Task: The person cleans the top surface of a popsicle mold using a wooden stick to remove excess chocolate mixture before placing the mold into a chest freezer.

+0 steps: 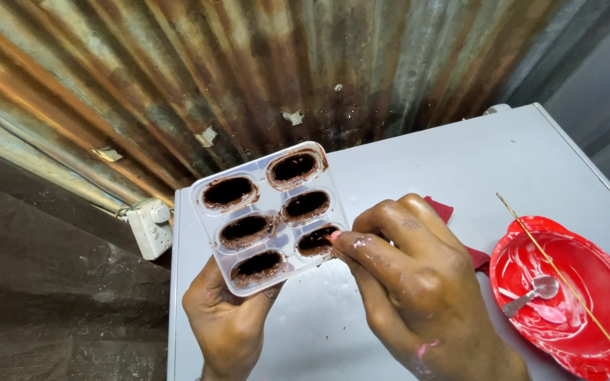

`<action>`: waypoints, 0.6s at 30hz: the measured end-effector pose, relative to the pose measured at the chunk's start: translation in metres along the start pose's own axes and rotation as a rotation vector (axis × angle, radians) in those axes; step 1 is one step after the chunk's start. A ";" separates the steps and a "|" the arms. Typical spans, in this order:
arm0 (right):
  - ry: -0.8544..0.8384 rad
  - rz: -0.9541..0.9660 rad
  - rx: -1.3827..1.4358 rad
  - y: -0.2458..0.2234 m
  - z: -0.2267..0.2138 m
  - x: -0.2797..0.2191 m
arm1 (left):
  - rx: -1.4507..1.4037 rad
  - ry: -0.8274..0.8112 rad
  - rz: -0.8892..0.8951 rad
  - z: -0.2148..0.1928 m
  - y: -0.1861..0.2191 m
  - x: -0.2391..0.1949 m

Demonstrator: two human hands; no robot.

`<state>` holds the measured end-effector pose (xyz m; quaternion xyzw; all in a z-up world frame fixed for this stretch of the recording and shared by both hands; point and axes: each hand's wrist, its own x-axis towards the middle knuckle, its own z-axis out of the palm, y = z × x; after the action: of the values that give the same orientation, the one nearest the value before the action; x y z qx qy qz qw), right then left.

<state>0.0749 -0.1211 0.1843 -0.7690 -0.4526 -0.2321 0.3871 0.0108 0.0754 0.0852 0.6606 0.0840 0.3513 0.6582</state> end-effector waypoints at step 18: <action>0.101 0.049 -0.032 -0.007 0.006 0.003 | 0.065 0.055 0.043 -0.008 -0.007 -0.001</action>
<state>0.0700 -0.1122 0.1859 -0.7734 -0.4097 -0.2683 0.4025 0.0082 0.0818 0.0777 0.6734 0.0993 0.3802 0.6262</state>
